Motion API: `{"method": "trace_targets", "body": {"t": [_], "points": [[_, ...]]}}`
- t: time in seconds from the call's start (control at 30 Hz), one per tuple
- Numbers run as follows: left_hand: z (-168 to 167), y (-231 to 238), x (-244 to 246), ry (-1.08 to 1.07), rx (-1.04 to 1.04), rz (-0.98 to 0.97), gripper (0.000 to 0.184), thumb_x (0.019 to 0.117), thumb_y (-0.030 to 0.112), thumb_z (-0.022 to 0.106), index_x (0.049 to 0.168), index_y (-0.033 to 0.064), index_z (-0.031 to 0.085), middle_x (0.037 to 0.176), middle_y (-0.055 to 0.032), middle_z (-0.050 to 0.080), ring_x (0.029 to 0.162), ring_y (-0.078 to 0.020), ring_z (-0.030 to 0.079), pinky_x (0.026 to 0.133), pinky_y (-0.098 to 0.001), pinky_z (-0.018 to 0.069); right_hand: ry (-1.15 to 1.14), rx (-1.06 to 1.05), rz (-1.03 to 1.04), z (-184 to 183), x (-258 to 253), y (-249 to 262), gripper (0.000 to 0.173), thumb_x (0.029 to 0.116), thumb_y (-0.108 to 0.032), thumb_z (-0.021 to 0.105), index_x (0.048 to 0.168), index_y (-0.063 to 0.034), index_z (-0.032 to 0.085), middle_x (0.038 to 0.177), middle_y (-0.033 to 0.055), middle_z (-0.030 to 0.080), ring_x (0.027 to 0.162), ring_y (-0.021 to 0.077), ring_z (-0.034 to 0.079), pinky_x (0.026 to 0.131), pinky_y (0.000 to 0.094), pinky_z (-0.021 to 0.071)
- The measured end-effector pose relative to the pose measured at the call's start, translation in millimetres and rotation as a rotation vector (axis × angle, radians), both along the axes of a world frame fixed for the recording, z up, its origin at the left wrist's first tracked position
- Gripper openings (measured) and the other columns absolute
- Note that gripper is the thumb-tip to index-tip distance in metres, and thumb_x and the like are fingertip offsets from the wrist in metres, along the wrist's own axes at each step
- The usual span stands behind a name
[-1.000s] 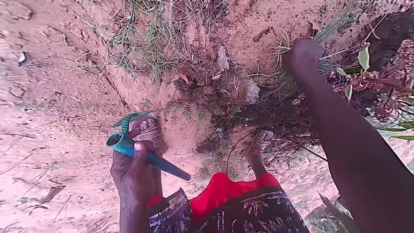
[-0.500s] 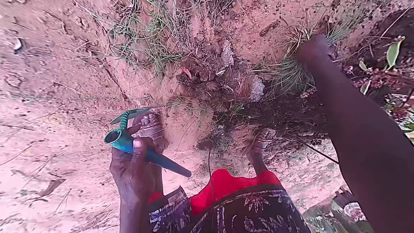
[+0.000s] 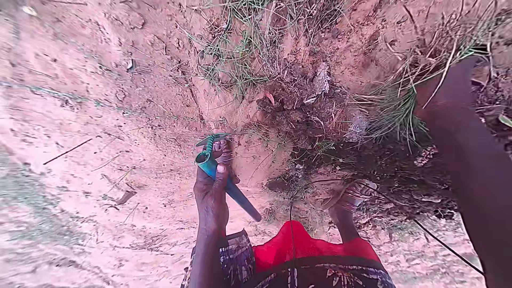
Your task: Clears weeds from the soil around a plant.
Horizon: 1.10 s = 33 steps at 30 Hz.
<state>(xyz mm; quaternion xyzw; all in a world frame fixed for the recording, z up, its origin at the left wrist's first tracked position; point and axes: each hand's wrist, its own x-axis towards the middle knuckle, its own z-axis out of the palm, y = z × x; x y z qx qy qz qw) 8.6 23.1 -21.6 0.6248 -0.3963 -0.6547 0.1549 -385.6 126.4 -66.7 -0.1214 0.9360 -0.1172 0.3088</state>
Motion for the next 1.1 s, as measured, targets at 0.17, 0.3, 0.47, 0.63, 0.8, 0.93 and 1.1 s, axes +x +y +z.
{"method": "trace_targets", "body": {"t": [0.17,0.3,0.47,0.63,0.8,0.93,1.1], "points": [[3.1,-5.2,-2.5,-0.021,0.022,0.047,0.027,0.1022,0.009,0.041,0.128,0.0019,0.045,0.071,0.0081,0.062,0.06,-0.0041,0.063,0.061,-0.0214,0.0576,0.006,0.206,0.272,-8.5,35.9,-51.4,0.039,0.1018,-0.013,0.057,0.122,0.0196,0.058,0.128,0.046,0.055,0.127,0.0616,0.05,0.104,0.0733,0.0346],[4.9,-10.0,2.0,-0.013,0.037,0.114,0.029,0.1031,0.011,0.043,0.129,-0.0016,0.046,0.07,0.0053,0.06,0.06,-0.0059,0.063,0.061,-0.023,0.0572,0.007,-0.208,0.092,5.1,64.2,-106.5,0.042,0.0971,-0.01,0.061,0.133,0.0103,0.054,0.13,0.0242,0.061,0.122,0.022,0.06,0.107,0.0408,0.0453],[10.3,-22.7,3.5,-0.009,0.055,0.259,0.033,0.1021,0.011,0.048,0.131,-0.0051,0.047,0.071,0.0022,0.058,0.058,-0.0063,0.06,0.058,-0.0228,0.055,-0.173,-0.418,0.042,21.7,136.5,-219.4,0.034,0.0936,-0.009,0.067,0.124,0.0044,0.06,0.115,0.016,0.065,0.107,0.0152,0.064,0.096,0.0385,0.0503],[18.0,-36.0,13.5,-0.064,0.112,0.342,0.033,0.1039,0.01,0.046,0.132,-0.0074,0.047,0.073,-0.0003,0.058,0.06,-0.0071,0.061,0.06,-0.0237,0.056,-0.361,-0.329,0.423,65.7,241.6,-319.6,0.026,0.0948,-0.016,0.066,0.116,-0.0014,0.069,0.11,0.0209,0.069,0.106,0.0348,0.066,0.088,0.057,0.0494],[23.7,-35.8,19.2,-0.156,0.164,0.359,0.031,0.0981,0.008,0.049,0.128,-0.0026,0.05,0.079,0.0023,0.057,0.063,-0.0003,0.057,0.064,-0.0182,0.0517,-0.745,-0.4,0.804,110.3,364.8,-378.1,0.086,0.0819,-0.018,0.077,0.158,-0.0112,0.037,0.156,0.0196,0.039,0.124,0.039,0.057,0.086,0.0613,0.0511],[13.0,-8.3,42.5,-0.242,0.034,0.182,0.035,0.0939,0.002,0.052,0.124,-0.0166,0.051,0.109,-0.0185,0.063,0.1,-0.0106,0.061,0.091,-0.0234,0.0506,-0.835,-0.516,0.956,114.9,407.3,-365.7,0.113,0.0754,-0.011,0.085,0.167,-0.0199,0.018,0.174,0.0151,0.0,0.13,0.0415,0.053,0.087,0.06,0.054],[41.9,-38.2,24.5,-0.341,0.37,0.092,0.037,0.097,-0.009,0.047,0.133,-0.0181,0.043,0.125,-0.0227,0.056,0.112,-0.0151,0.056,0.1,-0.0278,0.0455,-0.79,-0.897,0.834,92.3,379.0,-294.8,0.052,0.0915,0.011,0.063,0.14,-0.007,0.064,0.139,0.016,0.064,0.103,0.0272,0.072,0.078,0.0398,0.0599]]}}
